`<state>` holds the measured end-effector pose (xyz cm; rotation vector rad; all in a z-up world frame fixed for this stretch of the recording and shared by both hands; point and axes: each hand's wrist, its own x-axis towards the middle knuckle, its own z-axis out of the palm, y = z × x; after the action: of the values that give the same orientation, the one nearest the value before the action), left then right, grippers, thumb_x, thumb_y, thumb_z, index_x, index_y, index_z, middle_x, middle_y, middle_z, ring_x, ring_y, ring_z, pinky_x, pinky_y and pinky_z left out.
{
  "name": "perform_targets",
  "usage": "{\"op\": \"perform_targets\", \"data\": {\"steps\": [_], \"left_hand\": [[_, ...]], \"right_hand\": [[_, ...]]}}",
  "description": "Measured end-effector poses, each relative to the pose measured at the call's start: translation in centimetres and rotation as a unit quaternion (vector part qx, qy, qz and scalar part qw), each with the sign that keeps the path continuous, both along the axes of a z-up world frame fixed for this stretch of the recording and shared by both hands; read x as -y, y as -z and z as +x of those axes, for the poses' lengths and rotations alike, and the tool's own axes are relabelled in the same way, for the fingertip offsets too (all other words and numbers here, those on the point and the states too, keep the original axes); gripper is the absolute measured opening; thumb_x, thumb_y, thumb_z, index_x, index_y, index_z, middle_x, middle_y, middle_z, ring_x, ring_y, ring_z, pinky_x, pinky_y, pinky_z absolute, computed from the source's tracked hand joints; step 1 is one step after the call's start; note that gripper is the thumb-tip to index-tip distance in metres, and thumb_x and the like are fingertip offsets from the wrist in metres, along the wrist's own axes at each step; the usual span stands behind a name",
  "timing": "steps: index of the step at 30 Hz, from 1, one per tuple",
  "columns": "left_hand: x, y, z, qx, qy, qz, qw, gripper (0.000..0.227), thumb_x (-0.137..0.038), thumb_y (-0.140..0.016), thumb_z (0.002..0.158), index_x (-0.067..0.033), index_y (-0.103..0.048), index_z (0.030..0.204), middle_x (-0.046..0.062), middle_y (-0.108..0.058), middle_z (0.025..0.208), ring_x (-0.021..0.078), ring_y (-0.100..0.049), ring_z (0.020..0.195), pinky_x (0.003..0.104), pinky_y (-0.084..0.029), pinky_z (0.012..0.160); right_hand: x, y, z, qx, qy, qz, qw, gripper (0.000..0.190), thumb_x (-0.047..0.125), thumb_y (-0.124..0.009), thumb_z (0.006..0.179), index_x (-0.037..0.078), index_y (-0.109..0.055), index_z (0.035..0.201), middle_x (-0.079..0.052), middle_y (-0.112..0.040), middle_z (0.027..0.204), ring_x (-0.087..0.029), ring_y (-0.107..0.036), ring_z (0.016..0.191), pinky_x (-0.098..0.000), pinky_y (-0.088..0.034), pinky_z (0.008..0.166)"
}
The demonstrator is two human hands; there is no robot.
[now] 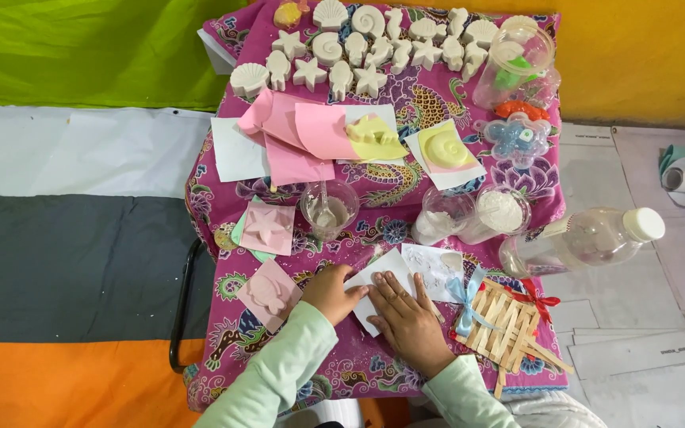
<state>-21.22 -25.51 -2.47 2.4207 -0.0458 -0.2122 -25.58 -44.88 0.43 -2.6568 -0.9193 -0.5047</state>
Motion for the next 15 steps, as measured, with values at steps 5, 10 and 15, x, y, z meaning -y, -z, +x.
{"op": "perform_targets", "data": {"steps": [5,10,15], "left_hand": [[0.2,1.3,1.0,-0.055,0.012,-0.029,0.998,0.05,-0.041,-0.076,0.085,-0.0071,-0.068,0.121,0.011,-0.075,0.113,0.0281,-0.073,0.1,0.038,-0.058,0.085],[0.5,1.4,0.8,-0.086,-0.009,-0.096,0.992,0.049,-0.032,-0.072,0.087,0.0004,-0.066,0.123,0.018,-0.073,0.118,0.0311,-0.073,0.104,0.038,-0.059,0.089],[1.0,1.8,0.3,-0.089,-0.022,-0.157,0.983,0.039,-0.031,-0.067,0.087,-0.0012,-0.068,0.112,0.015,-0.076,0.102,0.0283,-0.074,0.086,0.037,-0.058,0.078]], "right_hand": [[0.1,0.6,-0.2,-0.028,0.012,0.022,0.999,0.048,0.034,-0.06,0.097,0.012,-0.06,0.139,-0.005,-0.055,0.151,-0.02,-0.041,0.146,-0.0514,-0.02,0.124],[-0.3,0.1,-0.7,-0.056,0.016,0.068,0.996,0.048,0.028,-0.064,0.094,0.006,-0.061,0.137,-0.011,-0.053,0.152,-0.024,-0.042,0.146,-0.0505,-0.022,0.124],[-0.2,0.3,-1.0,-0.085,0.009,0.11,0.99,0.05,0.025,-0.067,0.092,0.002,-0.06,0.136,-0.014,-0.052,0.152,-0.028,-0.04,0.148,-0.0461,-0.026,0.123]]}}
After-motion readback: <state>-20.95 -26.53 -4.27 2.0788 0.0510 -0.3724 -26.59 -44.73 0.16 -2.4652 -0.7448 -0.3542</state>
